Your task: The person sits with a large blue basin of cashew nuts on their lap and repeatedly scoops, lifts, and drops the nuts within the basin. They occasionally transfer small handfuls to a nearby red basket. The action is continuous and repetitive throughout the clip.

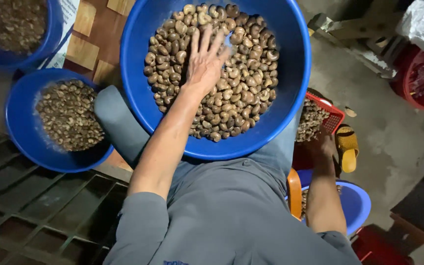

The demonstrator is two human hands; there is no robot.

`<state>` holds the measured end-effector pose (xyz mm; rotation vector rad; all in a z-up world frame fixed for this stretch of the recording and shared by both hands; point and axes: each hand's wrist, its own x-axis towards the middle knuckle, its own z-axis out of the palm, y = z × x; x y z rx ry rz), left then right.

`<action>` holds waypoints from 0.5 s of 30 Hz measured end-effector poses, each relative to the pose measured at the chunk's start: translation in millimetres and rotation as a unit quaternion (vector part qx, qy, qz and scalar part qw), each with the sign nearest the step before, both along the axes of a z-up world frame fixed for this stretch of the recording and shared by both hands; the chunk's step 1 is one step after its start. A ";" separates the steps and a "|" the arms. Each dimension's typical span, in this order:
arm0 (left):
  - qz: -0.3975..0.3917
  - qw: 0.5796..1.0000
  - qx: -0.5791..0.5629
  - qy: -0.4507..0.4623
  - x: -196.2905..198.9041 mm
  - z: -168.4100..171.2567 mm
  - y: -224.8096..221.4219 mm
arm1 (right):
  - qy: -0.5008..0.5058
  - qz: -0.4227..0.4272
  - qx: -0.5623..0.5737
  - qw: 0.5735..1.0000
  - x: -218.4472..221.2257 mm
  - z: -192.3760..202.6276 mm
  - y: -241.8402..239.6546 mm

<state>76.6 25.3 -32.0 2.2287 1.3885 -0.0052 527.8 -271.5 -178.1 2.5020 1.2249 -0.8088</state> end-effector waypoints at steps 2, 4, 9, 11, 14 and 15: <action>0.179 0.981 -0.050 -0.061 -0.7 -4.6 5.0 | 0.034 0.242 0.140 0.960 44.1 -65.0 -25.1; 0.122 0.992 0.029 -0.031 -3.4 -2.7 1.5 | 0.155 -0.058 0.245 0.955 -20.4 7.5 16.6; -0.057 0.988 0.121 -0.082 9.9 8.6 -11.8 | 0.221 -0.127 0.429 0.867 -110.8 138.5 115.0; -0.137 0.985 0.058 -0.089 16.6 5.2 -21.9 | 0.220 -0.075 0.520 0.822 -149.0 186.9 140.8; -0.096 0.995 0.000 -0.035 14.6 25.8 -21.8 | 0.179 0.077 0.570 0.798 -204.1 248.4 163.3; -0.098 0.995 0.002 -0.035 9.7 29.5 -17.8 | 0.177 0.076 0.571 0.798 -217.2 256.3 170.6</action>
